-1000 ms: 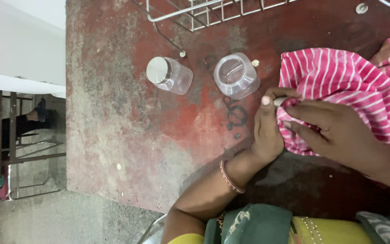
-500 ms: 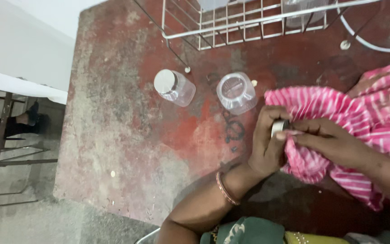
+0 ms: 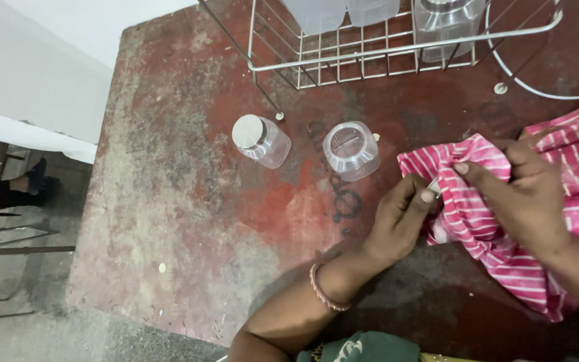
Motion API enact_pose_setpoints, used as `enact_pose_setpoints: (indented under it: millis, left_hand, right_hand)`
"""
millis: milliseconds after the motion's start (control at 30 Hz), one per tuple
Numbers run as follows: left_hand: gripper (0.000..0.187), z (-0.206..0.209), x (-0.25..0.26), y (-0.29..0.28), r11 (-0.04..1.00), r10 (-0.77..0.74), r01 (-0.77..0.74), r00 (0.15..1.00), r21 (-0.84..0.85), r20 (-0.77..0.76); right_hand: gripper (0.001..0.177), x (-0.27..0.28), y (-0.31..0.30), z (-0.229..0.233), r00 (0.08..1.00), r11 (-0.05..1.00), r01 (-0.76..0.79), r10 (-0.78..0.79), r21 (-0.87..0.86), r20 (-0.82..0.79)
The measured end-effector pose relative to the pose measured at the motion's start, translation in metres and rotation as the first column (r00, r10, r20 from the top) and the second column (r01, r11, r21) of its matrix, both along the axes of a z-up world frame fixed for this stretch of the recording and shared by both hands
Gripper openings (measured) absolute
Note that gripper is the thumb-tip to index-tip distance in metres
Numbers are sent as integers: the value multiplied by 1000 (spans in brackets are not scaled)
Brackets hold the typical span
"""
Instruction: The person wipes several small transparent plastic containers with metal lids using a pink and white striped cloth. They remove lids, wipe the containers and lids, and place the cleaned containers into a white wire rack on a reddish-brown table.
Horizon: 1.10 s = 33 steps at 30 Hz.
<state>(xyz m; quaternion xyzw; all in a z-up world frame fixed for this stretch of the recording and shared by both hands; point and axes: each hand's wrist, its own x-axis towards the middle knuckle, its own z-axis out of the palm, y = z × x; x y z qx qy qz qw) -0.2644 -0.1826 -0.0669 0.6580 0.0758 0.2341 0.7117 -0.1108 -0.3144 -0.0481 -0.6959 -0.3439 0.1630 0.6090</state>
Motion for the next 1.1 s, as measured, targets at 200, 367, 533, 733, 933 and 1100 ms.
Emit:
enact_pose_setpoints:
  millis: [200, 367, 533, 733, 933, 1100]
  left_hand:
    - [33, 10, 1, -13, 981, 105, -121, 988, 154, 112]
    - [39, 24, -6, -5, 880, 77, -55, 997, 473, -27]
    - [21, 30, -6, -10, 674, 25, -87, 995, 734, 95]
    - [13, 47, -5, -7, 532, 155, -263, 965, 805, 213]
    - [4, 46, -3, -16, 990, 101, -117, 980, 81, 174]
    - [8, 3, -4, -26, 953, -143, 197, 962, -231, 232]
  right_hand:
    - [35, -26, 4, 12, 748, 996, 5, 54, -86, 662]
    - [35, -20, 4, 7, 813, 998, -68, 54, 1, 580]
    - [33, 9, 7, -7, 951, 992, -32, -7, -120, -308]
    - [46, -20, 6, -23, 902, 960, 94, -194, -263, -386]
    - [32, -38, 1, -9, 949, 998, 33, -17, -45, 314]
    - [40, -25, 5, -3, 940, 993, 84, -51, 85, -338]
